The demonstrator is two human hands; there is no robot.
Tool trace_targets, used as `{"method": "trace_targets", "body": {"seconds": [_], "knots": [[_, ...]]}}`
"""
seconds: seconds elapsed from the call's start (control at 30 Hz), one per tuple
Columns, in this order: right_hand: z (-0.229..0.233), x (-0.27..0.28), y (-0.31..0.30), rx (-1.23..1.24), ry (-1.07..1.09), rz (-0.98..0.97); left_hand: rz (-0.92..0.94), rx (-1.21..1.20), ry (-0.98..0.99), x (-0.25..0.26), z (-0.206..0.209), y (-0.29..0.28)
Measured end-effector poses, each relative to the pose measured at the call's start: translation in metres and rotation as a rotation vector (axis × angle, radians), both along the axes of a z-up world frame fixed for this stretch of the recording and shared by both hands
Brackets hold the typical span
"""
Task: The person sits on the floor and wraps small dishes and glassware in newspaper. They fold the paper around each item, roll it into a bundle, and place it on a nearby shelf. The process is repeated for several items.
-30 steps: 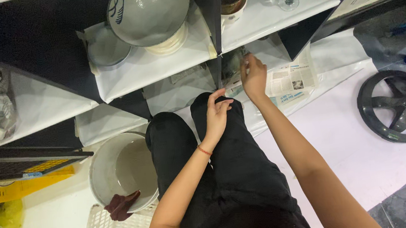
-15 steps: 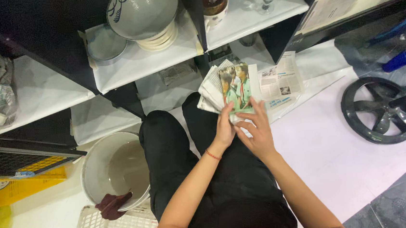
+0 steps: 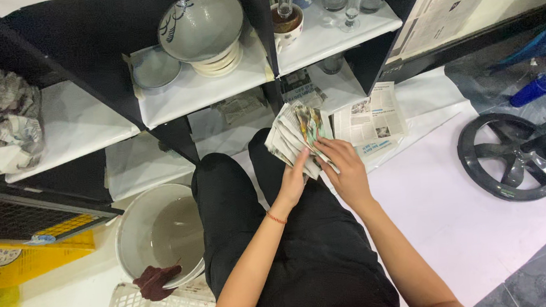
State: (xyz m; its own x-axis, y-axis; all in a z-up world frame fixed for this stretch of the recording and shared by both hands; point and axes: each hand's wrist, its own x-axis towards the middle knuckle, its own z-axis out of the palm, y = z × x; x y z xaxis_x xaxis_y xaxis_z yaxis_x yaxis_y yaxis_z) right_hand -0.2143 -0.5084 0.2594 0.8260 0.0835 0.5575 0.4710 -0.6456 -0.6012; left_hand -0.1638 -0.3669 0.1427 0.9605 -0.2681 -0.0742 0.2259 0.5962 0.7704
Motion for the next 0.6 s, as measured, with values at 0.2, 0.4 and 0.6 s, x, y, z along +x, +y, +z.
{"method": "trace_targets", "body": {"seconds": [0.2,0.4,0.6], "knots": [[-0.076,0.062,-0.028,0.097,0.118,0.029,-0.063,-0.102,0.136,0.061,-0.037,-0.025],[-0.172,0.163,-0.053,0.844,0.608,-0.126,-0.138,-0.042,0.432,0.167,-0.076,-0.063],[-0.192,0.234,-0.068,1.0,0.407,-0.346,0.057,0.049,0.463,0.224,-0.056,-0.074]]}}
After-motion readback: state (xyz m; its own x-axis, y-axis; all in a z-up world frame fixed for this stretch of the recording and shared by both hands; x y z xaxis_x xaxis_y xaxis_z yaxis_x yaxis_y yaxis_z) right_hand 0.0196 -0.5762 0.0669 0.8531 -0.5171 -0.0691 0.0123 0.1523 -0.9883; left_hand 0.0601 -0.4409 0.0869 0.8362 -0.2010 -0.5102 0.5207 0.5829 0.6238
